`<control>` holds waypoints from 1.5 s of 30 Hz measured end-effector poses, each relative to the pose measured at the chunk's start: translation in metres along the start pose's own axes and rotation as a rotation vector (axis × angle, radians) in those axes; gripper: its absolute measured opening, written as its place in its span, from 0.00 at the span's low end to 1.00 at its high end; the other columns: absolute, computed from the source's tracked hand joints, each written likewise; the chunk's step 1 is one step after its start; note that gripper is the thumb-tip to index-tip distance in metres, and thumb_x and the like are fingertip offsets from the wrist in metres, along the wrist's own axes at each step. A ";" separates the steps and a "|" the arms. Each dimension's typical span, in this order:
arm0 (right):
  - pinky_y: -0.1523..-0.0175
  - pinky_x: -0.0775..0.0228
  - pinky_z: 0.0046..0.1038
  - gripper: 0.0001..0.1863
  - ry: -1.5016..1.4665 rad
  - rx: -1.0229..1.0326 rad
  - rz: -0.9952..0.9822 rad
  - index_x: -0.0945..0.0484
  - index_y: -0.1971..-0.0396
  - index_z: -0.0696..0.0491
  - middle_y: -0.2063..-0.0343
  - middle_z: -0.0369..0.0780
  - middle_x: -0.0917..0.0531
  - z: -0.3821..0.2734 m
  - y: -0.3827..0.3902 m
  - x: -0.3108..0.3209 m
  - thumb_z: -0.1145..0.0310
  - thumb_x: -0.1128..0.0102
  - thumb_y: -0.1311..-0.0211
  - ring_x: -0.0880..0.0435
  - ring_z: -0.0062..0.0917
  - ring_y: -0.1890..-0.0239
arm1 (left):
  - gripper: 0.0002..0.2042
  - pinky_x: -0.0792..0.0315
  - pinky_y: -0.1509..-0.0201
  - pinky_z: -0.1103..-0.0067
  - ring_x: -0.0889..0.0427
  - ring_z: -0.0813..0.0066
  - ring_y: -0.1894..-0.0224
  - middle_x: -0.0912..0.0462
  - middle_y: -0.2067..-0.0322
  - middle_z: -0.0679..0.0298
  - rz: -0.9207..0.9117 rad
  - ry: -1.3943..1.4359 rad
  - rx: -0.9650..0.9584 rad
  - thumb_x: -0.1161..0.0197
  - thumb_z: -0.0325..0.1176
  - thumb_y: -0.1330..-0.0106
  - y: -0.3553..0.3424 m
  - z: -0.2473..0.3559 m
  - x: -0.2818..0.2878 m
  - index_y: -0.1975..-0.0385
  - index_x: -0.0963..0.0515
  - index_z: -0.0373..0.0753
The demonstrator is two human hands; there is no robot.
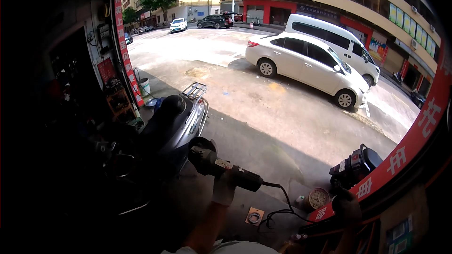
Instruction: The person holds a motorcycle brake shoe with both hands and uses a hand-held angle grinder to sand its inner surface.
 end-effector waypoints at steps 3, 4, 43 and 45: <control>0.60 0.30 0.22 0.17 0.372 0.123 0.249 0.20 0.49 0.62 0.70 0.36 0.16 0.018 0.020 0.075 0.76 0.49 0.37 0.22 0.18 0.69 | 0.14 0.27 0.41 0.71 0.20 0.71 0.52 0.19 0.57 0.64 0.035 0.292 0.086 0.42 0.42 0.28 -0.023 0.015 0.012 0.52 0.24 0.39; 0.55 0.29 0.23 0.19 0.428 0.156 0.255 0.21 0.47 0.62 0.66 0.36 0.15 0.040 0.020 0.117 0.76 0.49 0.35 0.21 0.19 0.65 | 0.15 0.27 0.41 0.70 0.19 0.70 0.52 0.18 0.57 0.64 0.042 0.370 0.071 0.42 0.44 0.28 -0.030 0.018 0.025 0.53 0.24 0.40; 0.44 0.25 0.37 0.25 0.596 0.035 1.837 0.23 0.44 0.55 0.48 0.47 0.18 -0.231 0.248 0.397 0.51 0.43 0.31 0.18 0.38 0.47 | 0.21 0.24 0.56 0.64 0.22 0.60 0.66 0.21 0.70 0.60 0.217 0.018 0.855 0.43 0.55 0.34 0.014 -0.152 0.148 0.64 0.26 0.39; 0.42 0.25 0.38 0.23 0.813 -0.182 1.792 0.23 0.44 0.57 0.47 0.49 0.19 -0.236 0.251 0.425 0.56 0.43 0.31 0.19 0.39 0.45 | 0.21 0.24 0.56 0.64 0.22 0.60 0.67 0.21 0.71 0.60 0.219 0.033 0.846 0.42 0.55 0.35 0.015 -0.157 0.142 0.66 0.25 0.39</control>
Point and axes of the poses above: each hand's wrist, its own y-axis away from the middle knuckle, its own x-axis out of the back of the hand, z = x × y, the point moved 3 cm from there along -y, towards the middle knuckle
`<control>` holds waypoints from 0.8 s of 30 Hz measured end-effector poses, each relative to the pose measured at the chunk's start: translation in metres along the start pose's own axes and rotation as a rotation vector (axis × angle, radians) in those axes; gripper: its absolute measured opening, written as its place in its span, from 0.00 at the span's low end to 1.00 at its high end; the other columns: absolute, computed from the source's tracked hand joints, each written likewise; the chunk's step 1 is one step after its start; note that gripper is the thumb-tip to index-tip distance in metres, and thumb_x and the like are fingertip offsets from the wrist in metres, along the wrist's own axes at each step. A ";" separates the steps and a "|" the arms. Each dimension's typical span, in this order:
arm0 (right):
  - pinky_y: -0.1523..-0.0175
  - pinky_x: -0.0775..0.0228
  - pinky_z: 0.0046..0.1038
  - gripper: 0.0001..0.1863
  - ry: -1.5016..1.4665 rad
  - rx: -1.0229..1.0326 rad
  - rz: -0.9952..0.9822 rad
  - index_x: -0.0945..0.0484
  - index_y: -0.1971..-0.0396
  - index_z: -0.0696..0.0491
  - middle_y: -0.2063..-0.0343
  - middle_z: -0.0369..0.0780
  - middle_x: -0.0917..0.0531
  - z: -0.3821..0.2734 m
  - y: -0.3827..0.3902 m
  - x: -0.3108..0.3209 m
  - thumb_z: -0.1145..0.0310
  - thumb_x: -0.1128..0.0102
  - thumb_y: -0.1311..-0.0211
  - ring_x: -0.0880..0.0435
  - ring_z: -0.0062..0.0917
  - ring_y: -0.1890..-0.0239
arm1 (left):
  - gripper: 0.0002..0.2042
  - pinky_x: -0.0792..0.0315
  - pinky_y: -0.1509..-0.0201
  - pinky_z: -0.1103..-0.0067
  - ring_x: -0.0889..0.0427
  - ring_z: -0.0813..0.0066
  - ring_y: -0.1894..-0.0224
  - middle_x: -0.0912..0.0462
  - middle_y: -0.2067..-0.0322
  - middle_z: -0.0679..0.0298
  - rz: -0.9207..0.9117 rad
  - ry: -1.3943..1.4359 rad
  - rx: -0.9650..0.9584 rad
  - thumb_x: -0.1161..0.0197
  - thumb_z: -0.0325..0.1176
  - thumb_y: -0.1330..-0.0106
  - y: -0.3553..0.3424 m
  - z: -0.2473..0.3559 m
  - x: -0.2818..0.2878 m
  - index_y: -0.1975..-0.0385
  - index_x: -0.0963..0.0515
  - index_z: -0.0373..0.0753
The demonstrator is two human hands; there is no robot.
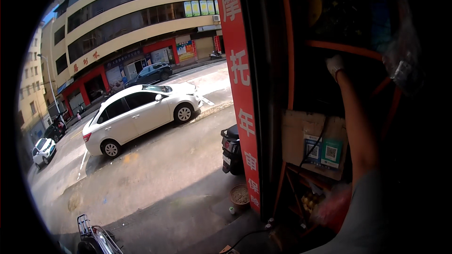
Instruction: The person holds a motorcycle brake shoe with both hands and uses a hand-held angle grinder to sand its inner surface.
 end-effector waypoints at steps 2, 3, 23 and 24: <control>0.41 0.26 0.38 0.22 0.127 0.018 0.052 0.23 0.44 0.56 0.45 0.49 0.20 0.006 -0.007 -0.014 0.58 0.44 0.31 0.19 0.39 0.44 | 0.21 0.25 0.57 0.64 0.23 0.60 0.68 0.21 0.72 0.60 0.000 0.010 -0.019 0.41 0.55 0.35 -0.002 -0.002 -0.006 0.68 0.25 0.40; 0.41 0.26 0.38 0.21 0.269 0.030 0.102 0.23 0.45 0.56 0.44 0.50 0.21 0.008 -0.011 -0.023 0.60 0.45 0.31 0.20 0.40 0.43 | 0.21 0.25 0.58 0.65 0.23 0.60 0.69 0.21 0.72 0.60 -0.001 0.011 -0.017 0.41 0.55 0.36 -0.001 -0.005 -0.009 0.69 0.25 0.40; 0.38 0.34 0.39 0.23 0.388 0.509 -0.039 0.27 0.41 0.52 0.42 0.43 0.25 0.040 -0.197 -0.220 0.55 0.55 0.28 0.27 0.35 0.43 | 0.26 0.24 0.50 0.63 0.23 0.61 0.62 0.22 0.65 0.60 0.204 -0.025 -0.047 0.39 0.60 0.41 0.027 -0.070 -0.053 0.60 0.26 0.39; 0.39 0.33 0.39 0.23 0.401 0.516 -0.046 0.26 0.42 0.52 0.44 0.43 0.24 0.053 -0.214 -0.210 0.55 0.55 0.28 0.26 0.35 0.45 | 0.29 0.24 0.48 0.62 0.22 0.60 0.60 0.22 0.61 0.59 0.171 -0.058 -0.038 0.37 0.60 0.42 0.024 -0.074 -0.057 0.56 0.27 0.38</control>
Point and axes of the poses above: each hand's wrist, its own y-axis away from the middle knuckle, its own x-axis out of the back of the hand, z = x × y, the point moved 3 cm from there along -y, towards the middle knuckle
